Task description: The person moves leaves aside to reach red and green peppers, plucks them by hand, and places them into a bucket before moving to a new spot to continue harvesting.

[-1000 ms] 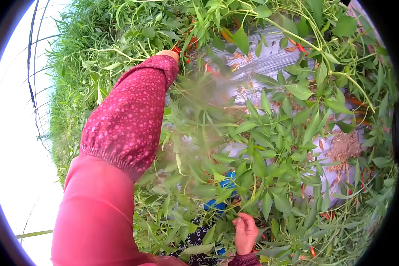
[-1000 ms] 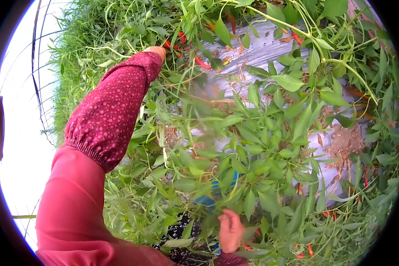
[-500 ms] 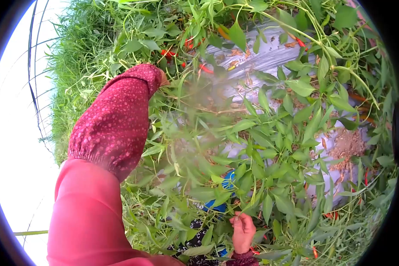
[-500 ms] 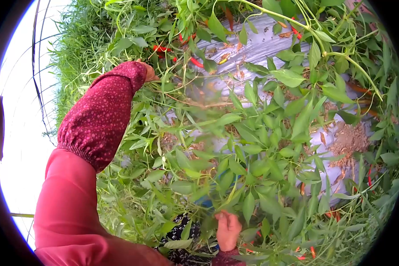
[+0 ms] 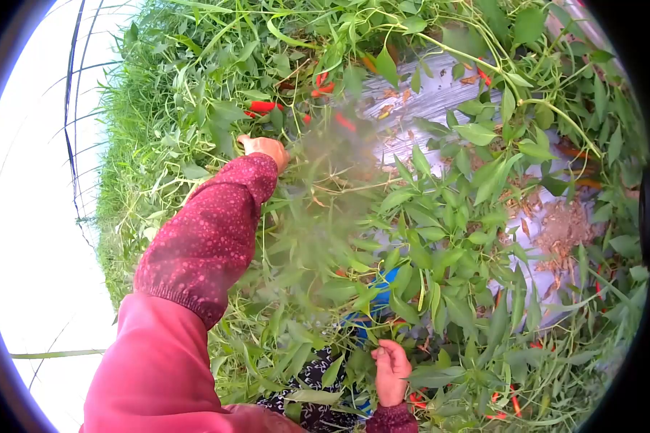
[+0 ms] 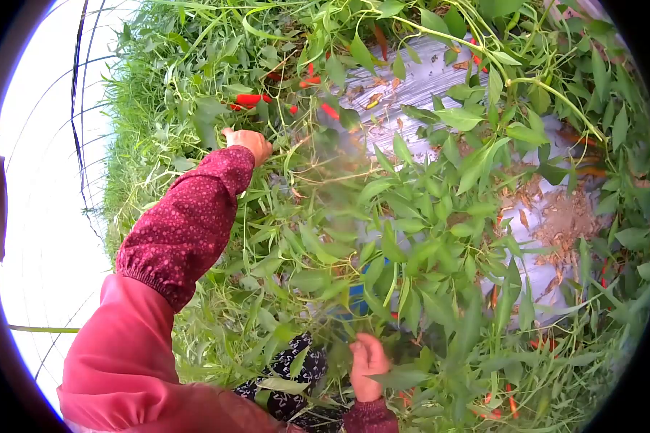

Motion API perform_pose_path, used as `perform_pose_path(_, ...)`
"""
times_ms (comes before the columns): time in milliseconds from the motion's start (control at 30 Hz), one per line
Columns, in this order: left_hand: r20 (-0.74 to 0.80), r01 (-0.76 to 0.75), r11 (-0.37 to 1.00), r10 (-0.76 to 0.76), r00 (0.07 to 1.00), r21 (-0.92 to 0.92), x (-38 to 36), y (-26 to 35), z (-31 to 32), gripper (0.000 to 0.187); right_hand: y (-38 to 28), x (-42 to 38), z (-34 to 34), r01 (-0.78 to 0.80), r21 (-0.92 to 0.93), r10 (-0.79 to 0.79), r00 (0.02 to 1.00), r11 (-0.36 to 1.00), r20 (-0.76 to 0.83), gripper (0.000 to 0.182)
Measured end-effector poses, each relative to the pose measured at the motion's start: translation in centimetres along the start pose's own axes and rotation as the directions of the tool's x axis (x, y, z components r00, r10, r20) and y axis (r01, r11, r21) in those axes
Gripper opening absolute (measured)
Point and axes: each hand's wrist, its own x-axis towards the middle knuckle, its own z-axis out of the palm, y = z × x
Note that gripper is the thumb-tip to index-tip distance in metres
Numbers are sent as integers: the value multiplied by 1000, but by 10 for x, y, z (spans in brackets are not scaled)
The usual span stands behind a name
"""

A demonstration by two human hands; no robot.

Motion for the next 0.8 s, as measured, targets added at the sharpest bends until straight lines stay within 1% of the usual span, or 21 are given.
perform_pose_path(33,-15,-8,999,8,1000,31,-4,3,-1,37,0,-2,0,1,-8,-1,1000,1000,8,15)
perform_pose_path(67,-11,9,1000,-9,1000,24,-6,7,-1,32,1,-6,-2,-3,-16,3,1000,1000,19,16)
perform_pose_path(100,-7,12,1000,-11,1000,22,-13,11,1,32,6,-10,-3,-4,-19,5,1000,1000,23,16)
perform_pose_path(167,-10,40,998,-39,999,50,-28,14,4,26,11,-14,-3,-19,17,18,1000,1000,6,16)
perform_pose_path(200,-34,15,999,-14,999,31,-33,16,8,24,9,-16,-3,-12,14,12,1000,1000,5,16)
perform_pose_path(233,-34,14,1000,-13,999,27,-35,19,14,24,7,-20,-2,-39,50,38,999,998,14,16)
perform_pose_path(267,-55,-19,999,21,998,34,-42,22,16,23,4,-25,-2,-67,87,65,998,994,24,17)
perform_pose_path(300,-78,-52,998,55,995,41,-48,23,16,23,7,-29,-3,-66,85,65,998,994,21,17)
perform_pose_path(333,-101,-62,992,73,992,109,-56,28,16,21,14,-29,-2,-12,60,11,1000,998,17,16)
perform_pose_path(367,-104,-56,993,67,992,107,-63,28,18,21,18,-30,0,41,34,-42,999,999,19,16)
perform_pose_path(433,-139,-33,998,41,989,62,-76,33,27,20,21,-35,-1,38,-11,-38,999,999,19,16)
perform_pose_path(467,-216,-56,994,75,974,92,-78,37,39,19,21,-38,0,47,-23,-47,999,999,25,17)
perform_pose_path(500,-225,-57,995,76,972,88,-80,39,46,19,21,-40,2,60,-31,-59,998,998,29,17)
perform_pose_path(567,-317,-149,988,152,936,33,-86,42,58,19,15,-49,3,56,-59,-54,998,997,31,18)
perform_pose_path(600,-345,-164,986,161,925,19,-96,41,54,17,7,-53,4,48,-32,-46,998,998,48,17)
perform_pose_path(633,-350,-166,986,159,923,12,-93,44,66,17,2,-57,5,41,-5,-41,997,999,65,16)
perform_pose_path(667,-354,-159,985,172,919,66,-79,49,87,17,3,-57,3,78,-60,-73,995,995,73,16)
perform_pose_path(700,-356,-150,982,183,917,117,-83,48,89,20,-6,-57,3,83,-68,-78,994,994,76,16)
perform_pose_path(733,-285,-142,986,161,945,86,-82,51,88,25,-17,-53,4,139,-106,-131,988,985,83,16)
perform_pose_path(767,-284,-142,987,158,946,79,-93,52,74,25,-30,-47,8,193,-143,-181,979,971,92,15)
perform_pose_path(800,-230,-152,981,176,957,121,-104,52,60,26,-42,-37,13,240,-72,-231,967,968,111,15)
